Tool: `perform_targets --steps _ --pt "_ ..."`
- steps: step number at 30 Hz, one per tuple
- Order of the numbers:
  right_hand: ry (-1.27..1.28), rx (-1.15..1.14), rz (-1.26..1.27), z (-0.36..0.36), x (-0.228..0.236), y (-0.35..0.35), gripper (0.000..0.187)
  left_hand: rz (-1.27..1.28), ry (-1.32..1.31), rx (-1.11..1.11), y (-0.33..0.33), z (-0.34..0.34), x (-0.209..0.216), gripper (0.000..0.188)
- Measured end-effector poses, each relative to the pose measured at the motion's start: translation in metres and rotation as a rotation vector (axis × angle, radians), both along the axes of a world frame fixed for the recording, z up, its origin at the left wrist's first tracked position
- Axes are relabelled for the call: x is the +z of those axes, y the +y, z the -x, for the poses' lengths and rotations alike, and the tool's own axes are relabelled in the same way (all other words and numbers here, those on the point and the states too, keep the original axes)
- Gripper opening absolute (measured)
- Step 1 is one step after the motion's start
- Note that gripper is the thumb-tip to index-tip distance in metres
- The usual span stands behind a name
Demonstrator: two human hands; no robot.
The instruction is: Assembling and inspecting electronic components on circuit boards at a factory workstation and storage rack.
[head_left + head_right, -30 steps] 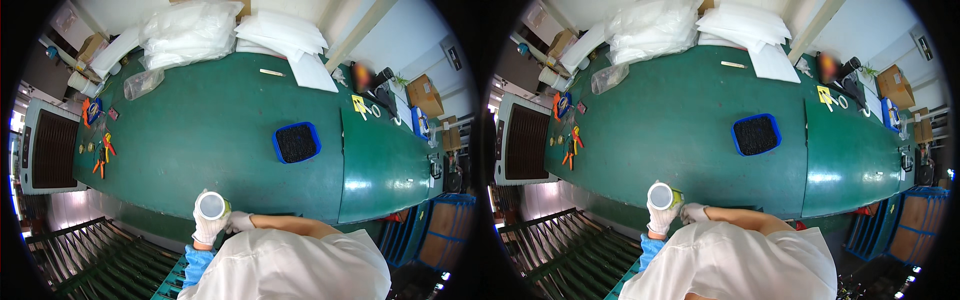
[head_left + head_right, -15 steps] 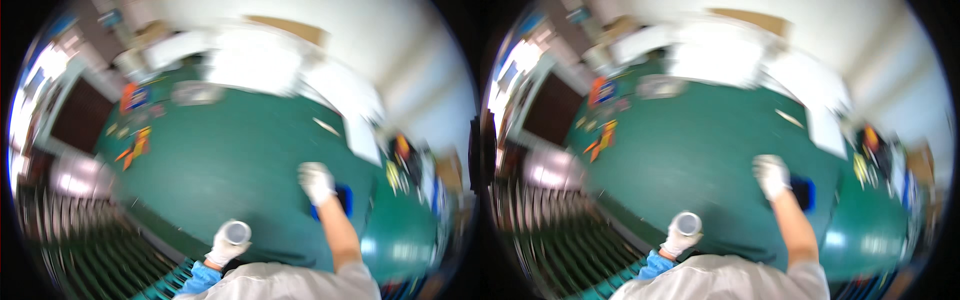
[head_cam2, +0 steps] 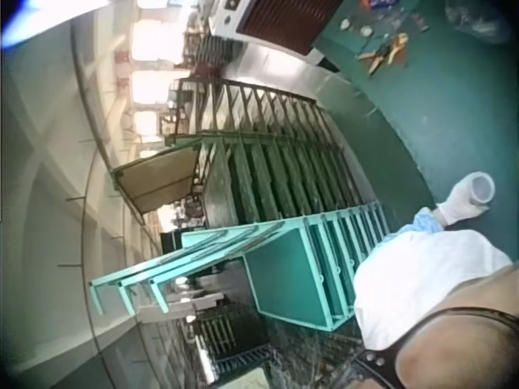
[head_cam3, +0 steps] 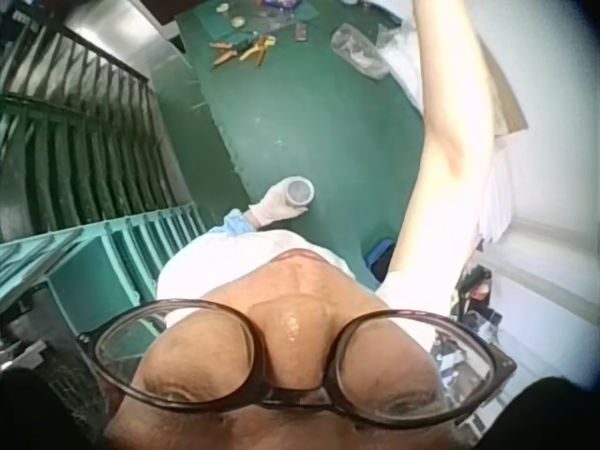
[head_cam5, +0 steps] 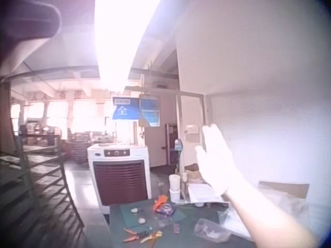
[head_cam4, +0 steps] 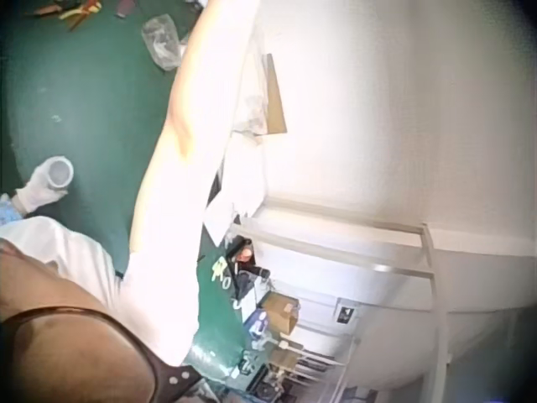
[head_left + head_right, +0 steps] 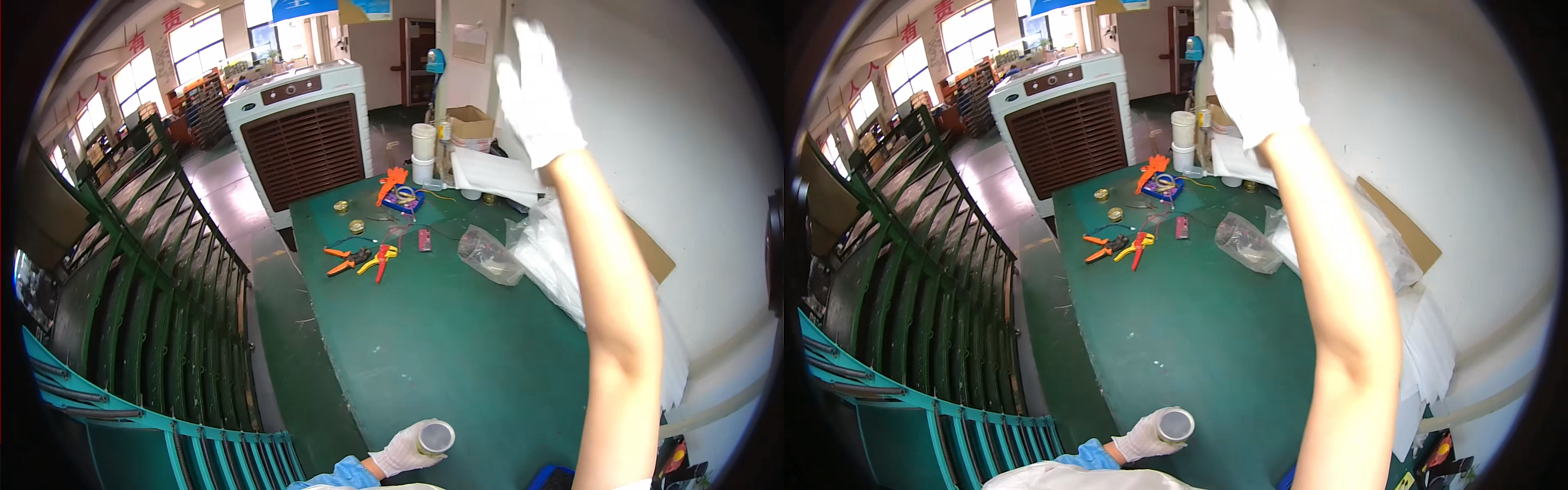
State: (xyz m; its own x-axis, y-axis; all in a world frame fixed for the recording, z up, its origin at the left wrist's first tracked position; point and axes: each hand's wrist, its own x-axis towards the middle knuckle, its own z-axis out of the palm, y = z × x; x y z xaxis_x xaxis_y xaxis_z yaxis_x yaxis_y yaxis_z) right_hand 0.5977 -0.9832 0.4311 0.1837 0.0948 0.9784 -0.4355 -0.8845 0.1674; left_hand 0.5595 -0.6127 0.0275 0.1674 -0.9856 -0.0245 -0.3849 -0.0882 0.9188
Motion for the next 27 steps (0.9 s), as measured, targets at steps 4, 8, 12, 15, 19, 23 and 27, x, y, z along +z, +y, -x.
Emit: perform_targets --steps 4,8,12,15,19,23,27 --pt "0.175 -0.156 -0.493 0.007 -0.126 -0.001 0.055 0.029 0.081 0.08 0.019 -0.011 -0.004 0.068" --pt "0.545 -0.085 -0.643 0.109 -0.26 -0.004 0.047 0.002 0.063 -0.011 0.028 -0.023 -0.02 0.069" --pt "0.589 -0.218 -1.175 0.234 -0.338 0.016 0.036 -0.026 0.091 -0.054 0.0 -0.026 -0.015 0.067" --pt "0.561 -0.339 -1.48 0.335 -0.391 0.028 0.036 0.049 0.048 -0.092 -0.034 -0.014 -0.011 0.068" --pt "0.875 -0.769 -1.847 0.454 -0.481 0.03 0.037 -0.035 -0.018 -0.052 -0.046 0.009 -0.039 0.073" --pt "0.54 -1.147 -1.89 0.567 -0.531 0.036 0.033 0.094 -0.288 -0.341 -0.068 0.035 -0.062 0.105" --pt "0.372 -1.183 -1.668 0.599 -0.546 -0.002 0.043 0.043 -0.07 -0.364 -0.067 0.054 -0.073 0.102"
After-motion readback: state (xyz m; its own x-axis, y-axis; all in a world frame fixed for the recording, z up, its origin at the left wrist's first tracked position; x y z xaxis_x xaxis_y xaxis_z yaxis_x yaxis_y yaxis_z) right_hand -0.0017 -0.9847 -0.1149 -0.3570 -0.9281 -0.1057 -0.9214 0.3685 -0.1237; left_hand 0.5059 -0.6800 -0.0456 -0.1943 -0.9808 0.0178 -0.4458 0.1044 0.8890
